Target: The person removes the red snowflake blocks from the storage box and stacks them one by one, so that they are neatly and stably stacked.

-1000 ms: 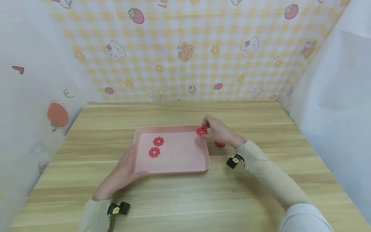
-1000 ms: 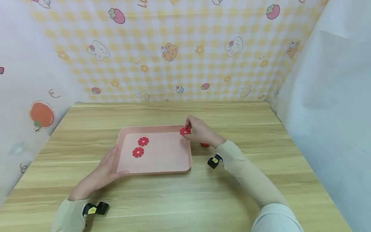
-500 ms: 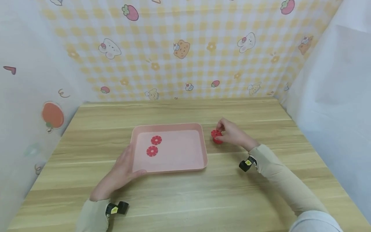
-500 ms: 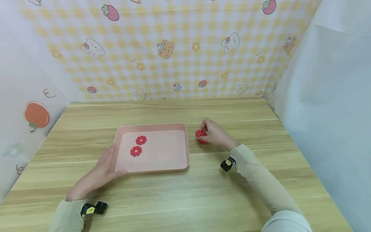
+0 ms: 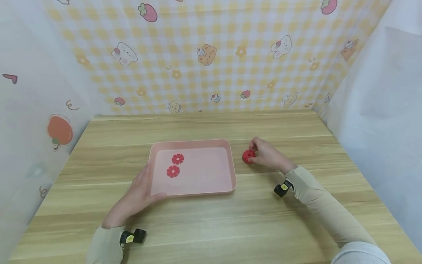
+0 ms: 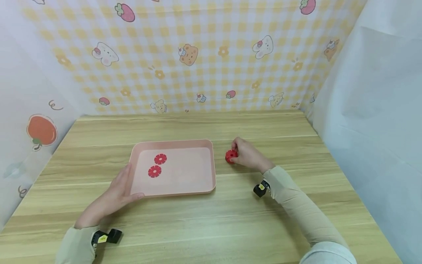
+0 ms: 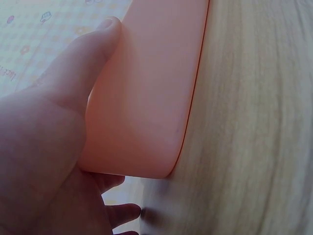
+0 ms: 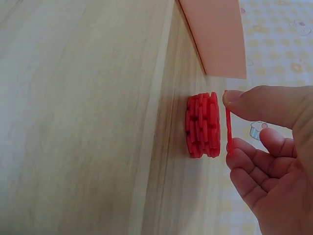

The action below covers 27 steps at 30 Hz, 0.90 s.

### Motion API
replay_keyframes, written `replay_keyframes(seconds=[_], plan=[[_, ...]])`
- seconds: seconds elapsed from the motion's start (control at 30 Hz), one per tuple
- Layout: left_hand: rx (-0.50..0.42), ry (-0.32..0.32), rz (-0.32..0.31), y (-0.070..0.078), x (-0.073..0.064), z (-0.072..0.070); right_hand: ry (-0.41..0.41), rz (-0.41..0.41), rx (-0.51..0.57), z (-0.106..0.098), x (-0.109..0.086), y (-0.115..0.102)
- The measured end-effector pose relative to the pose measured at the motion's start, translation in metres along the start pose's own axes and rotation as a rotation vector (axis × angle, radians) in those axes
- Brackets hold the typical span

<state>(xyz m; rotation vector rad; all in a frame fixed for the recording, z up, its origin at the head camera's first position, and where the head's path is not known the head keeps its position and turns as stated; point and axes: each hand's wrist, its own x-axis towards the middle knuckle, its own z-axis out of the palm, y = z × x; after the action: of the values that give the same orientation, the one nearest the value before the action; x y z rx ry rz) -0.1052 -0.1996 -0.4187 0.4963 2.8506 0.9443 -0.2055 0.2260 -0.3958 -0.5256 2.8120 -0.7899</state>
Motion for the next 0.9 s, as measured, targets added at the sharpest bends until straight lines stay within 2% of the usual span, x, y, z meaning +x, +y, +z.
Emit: replay_keyframes(seconds=[0.23, 0.43, 0.67, 0.9], plan=[[0.004, -0.009, -0.011, -0.003, -0.001, 0.003, -0.007, 0.005, -0.008, 0.001, -0.001, 0.000], [0.004, -0.006, -0.010, -0.003, -0.001, 0.002, 0.000, 0.035, 0.032, -0.005, 0.004, -0.006], [-0.006, 0.002, -0.003, -0.003, -0.001, 0.003, -0.007, -0.046, -0.014, -0.007, 0.011, -0.021], [-0.001, 0.011, -0.001, -0.003, -0.001, 0.002, -0.015, -0.118, 0.000, -0.005, 0.021, -0.035]])
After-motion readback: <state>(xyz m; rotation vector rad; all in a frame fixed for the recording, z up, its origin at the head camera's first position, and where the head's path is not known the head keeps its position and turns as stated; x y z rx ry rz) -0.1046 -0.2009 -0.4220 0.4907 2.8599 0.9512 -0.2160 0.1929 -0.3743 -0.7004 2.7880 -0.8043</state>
